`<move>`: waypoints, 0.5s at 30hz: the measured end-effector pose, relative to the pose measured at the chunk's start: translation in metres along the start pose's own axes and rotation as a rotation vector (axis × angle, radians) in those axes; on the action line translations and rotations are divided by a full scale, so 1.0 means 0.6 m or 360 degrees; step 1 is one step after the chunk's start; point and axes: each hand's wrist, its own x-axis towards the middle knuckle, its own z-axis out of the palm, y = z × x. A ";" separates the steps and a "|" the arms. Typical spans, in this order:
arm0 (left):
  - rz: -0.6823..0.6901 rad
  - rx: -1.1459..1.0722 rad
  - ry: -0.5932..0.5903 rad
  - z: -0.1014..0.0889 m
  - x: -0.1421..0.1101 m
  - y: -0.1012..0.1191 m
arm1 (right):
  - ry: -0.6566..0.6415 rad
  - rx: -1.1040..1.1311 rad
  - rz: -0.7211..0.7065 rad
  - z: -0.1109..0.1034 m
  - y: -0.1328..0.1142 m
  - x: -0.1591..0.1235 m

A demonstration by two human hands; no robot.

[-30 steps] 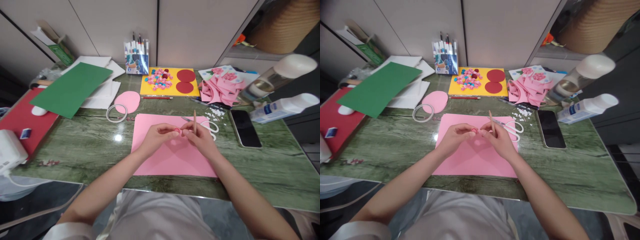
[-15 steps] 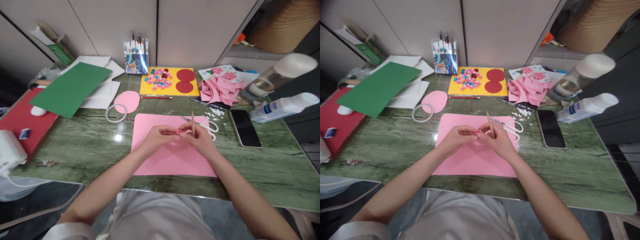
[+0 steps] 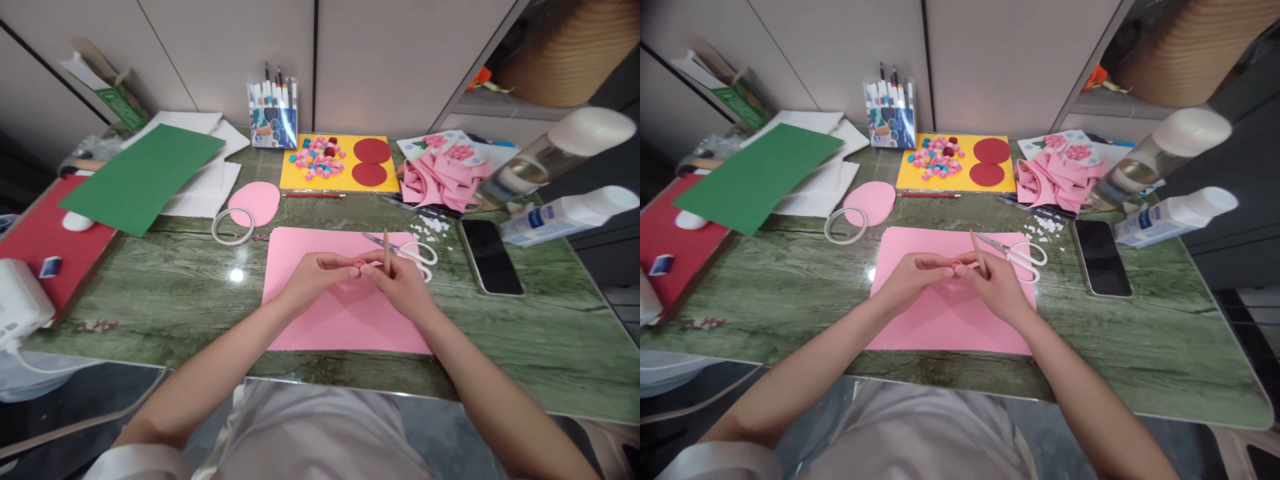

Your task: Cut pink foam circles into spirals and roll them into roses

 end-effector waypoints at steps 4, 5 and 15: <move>0.0013 0.0072 0.0045 0.001 0.001 0.001 | 0.0013 -0.0027 -0.0015 0.002 0.003 0.000; 0.0009 0.0072 0.0045 0.001 0.001 0.001 | 0.0006 -0.0010 -0.0005 0.002 0.004 0.001; -0.0132 -0.0080 -0.0047 -0.005 0.006 -0.001 | -0.0196 0.0279 0.0048 0.000 0.013 0.005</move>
